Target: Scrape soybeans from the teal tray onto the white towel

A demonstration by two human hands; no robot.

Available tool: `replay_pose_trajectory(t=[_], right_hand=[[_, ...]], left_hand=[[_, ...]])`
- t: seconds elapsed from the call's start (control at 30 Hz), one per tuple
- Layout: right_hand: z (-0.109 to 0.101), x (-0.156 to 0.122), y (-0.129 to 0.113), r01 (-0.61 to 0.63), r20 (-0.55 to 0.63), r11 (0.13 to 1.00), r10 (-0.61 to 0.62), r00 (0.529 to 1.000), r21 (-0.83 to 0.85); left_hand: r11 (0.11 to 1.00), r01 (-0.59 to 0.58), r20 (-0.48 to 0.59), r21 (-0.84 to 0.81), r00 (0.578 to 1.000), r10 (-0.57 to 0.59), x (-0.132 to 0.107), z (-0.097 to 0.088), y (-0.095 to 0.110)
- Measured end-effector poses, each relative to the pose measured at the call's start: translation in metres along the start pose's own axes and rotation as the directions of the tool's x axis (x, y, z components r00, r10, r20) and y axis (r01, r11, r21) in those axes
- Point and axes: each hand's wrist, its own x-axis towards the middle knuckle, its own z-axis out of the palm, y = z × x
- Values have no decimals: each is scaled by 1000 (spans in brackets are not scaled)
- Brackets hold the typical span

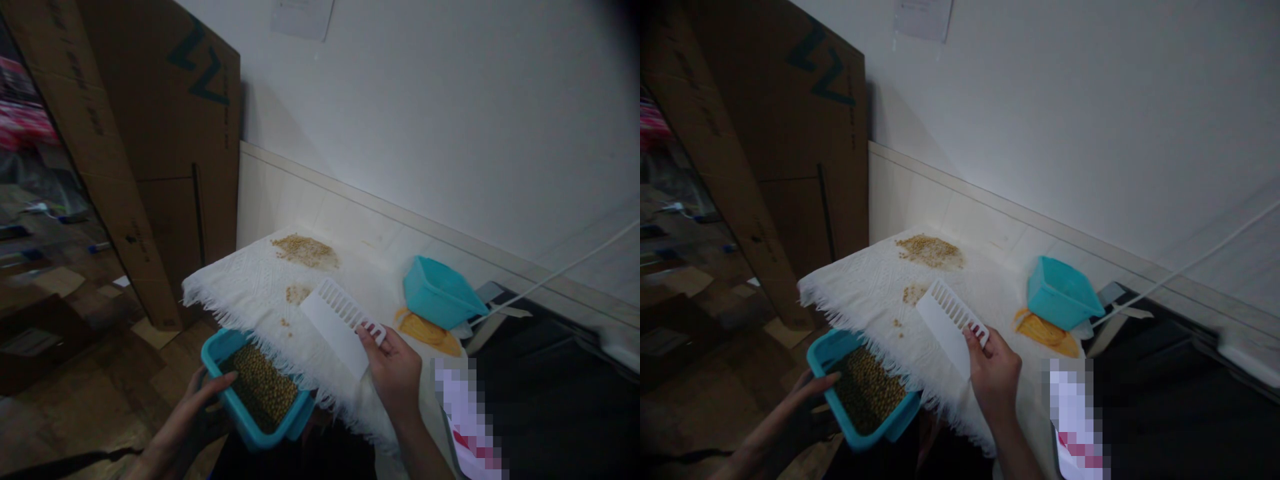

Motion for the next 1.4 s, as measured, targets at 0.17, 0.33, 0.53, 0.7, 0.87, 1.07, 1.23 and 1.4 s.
replay_pose_trajectory(t=[0.17, 0.33, 0.53, 0.7, 0.87, 1.07, 1.23, 1.4], right_hand=[[9, -10, -9, 59, 45, 998, -59, 997, -4], [18, -16, -21, 231, 161, 972, -221, 962, -45], [14, -19, -29, 325, 168, 941, -308, 937, -91], [9, -26, -29, 384, 193, 908, -352, 916, -167], [10, -30, -35, 455, 193, 867, -420, 887, -203], [8, -46, -62, 518, 218, 843, -484, 848, -144], [4, -33, -55, 452, 94, 851, -444, 891, -266], [11, 4, -22, 392, -65, 862, -433, 899, -322]], left_hand=[[1000, -20, -7, -8, 1000, 20, 2, 0, -1], [999, -33, -34, -21, 999, 33, 4, 0, -4], [999, -34, -36, -10, 999, 33, 7, -1, -4], [1000, -11, -49, -13, 999, 10, 8, -2, -3], [1000, -10, -36, -11, 999, 10, 8, -2, -3], [1000, -17, -24, -22, 1000, 16, 2, 1, 1], [1000, -9, -11, -23, 1000, 9, 1, 2, 3], [999, -1, -40, -52, 999, -1, 7, 0, -1]])
